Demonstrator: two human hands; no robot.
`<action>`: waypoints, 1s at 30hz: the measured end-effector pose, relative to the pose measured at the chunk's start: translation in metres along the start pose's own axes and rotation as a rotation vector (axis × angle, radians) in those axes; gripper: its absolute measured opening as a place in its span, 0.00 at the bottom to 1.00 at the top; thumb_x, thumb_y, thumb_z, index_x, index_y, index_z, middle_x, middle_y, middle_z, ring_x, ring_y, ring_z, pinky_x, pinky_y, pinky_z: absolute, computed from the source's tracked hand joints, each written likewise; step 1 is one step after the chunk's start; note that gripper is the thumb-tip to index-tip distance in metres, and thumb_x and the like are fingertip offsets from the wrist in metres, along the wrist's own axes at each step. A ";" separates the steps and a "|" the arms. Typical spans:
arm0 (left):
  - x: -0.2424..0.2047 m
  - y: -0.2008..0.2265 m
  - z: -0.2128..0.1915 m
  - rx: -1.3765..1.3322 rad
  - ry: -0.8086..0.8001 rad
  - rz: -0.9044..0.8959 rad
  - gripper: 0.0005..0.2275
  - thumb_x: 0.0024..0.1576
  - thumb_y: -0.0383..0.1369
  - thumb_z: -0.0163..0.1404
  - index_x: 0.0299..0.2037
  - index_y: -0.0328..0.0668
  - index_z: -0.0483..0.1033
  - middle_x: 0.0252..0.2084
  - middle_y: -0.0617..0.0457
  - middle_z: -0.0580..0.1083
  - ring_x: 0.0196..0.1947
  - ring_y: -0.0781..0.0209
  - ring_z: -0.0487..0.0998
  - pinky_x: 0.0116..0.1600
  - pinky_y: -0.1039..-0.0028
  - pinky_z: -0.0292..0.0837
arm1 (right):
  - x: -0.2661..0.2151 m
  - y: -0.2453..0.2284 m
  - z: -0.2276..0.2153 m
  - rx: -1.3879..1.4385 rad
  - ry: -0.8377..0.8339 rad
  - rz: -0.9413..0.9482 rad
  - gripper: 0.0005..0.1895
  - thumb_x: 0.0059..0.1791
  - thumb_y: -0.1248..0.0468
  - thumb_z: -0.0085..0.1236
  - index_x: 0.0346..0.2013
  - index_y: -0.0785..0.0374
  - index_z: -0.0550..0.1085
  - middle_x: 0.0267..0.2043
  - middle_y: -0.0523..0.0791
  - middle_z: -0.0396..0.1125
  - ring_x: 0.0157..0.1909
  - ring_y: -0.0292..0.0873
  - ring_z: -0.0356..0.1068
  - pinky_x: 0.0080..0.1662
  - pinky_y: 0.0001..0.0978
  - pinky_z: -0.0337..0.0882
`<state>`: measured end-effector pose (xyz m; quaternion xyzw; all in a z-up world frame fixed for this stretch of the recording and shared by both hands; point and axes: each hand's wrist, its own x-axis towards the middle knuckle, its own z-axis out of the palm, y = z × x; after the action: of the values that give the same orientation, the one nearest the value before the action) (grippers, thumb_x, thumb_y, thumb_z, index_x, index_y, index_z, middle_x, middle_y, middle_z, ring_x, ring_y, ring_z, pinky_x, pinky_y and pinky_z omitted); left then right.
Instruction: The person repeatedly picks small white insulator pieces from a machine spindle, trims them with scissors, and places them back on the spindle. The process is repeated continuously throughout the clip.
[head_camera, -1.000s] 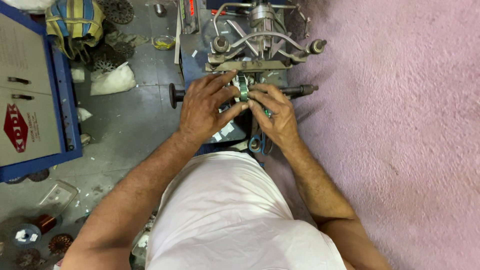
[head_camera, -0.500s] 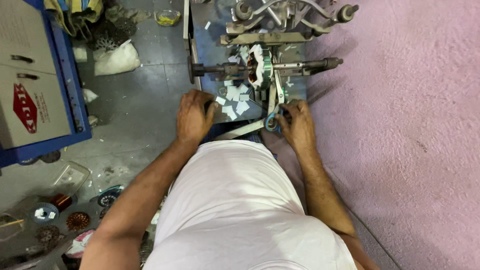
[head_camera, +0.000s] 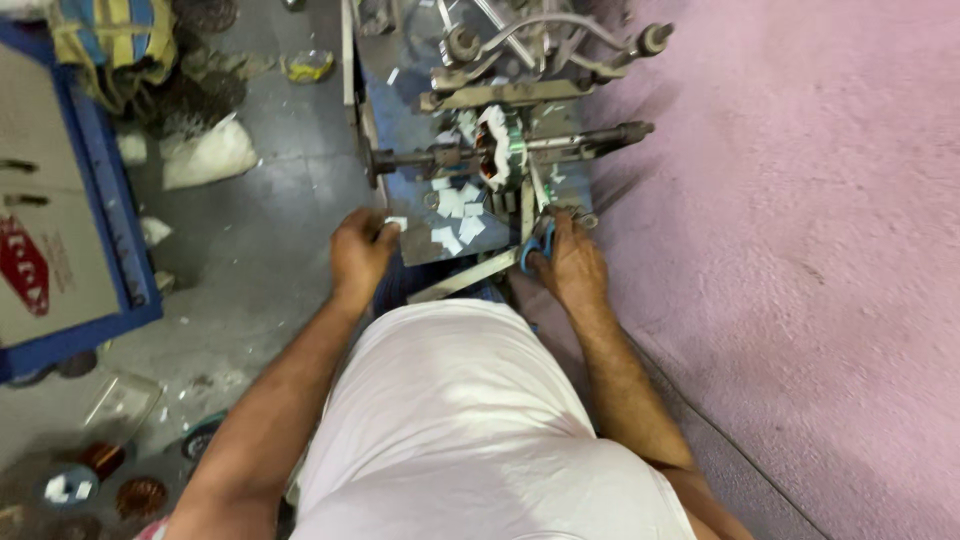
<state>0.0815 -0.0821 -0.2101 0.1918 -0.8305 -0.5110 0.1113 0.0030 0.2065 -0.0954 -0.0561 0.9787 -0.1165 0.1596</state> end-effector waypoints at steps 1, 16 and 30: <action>-0.002 0.001 -0.008 -0.099 -0.021 -0.059 0.08 0.55 0.28 0.63 0.42 0.36 0.81 0.35 0.46 0.79 0.33 0.57 0.79 0.40 0.68 0.75 | -0.001 0.003 0.000 0.029 0.018 -0.009 0.42 0.39 0.60 0.72 0.64 0.63 0.63 0.53 0.61 0.67 0.50 0.66 0.70 0.49 0.57 0.71; -0.016 0.107 -0.102 -0.638 -0.144 -0.206 0.07 0.56 0.22 0.61 0.44 0.32 0.83 0.48 0.47 0.81 0.47 0.63 0.82 0.53 0.77 0.78 | -0.064 0.098 -0.017 1.357 -0.611 -0.006 0.45 0.39 0.73 0.73 0.69 0.66 0.64 0.46 0.50 0.73 0.47 0.45 0.75 0.46 0.38 0.78; -0.009 0.158 -0.130 -0.804 0.022 -0.167 0.08 0.55 0.22 0.62 0.43 0.30 0.83 0.39 0.49 0.82 0.37 0.67 0.82 0.44 0.79 0.80 | -0.058 -0.087 0.013 1.292 -0.613 -0.504 0.56 0.36 0.62 0.80 0.75 0.61 0.60 0.46 0.49 0.76 0.42 0.40 0.76 0.47 0.33 0.79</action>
<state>0.1068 -0.1193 -0.0097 0.2054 -0.5450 -0.7999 0.1445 0.0685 0.1287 -0.0687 -0.2035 0.5851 -0.6788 0.3943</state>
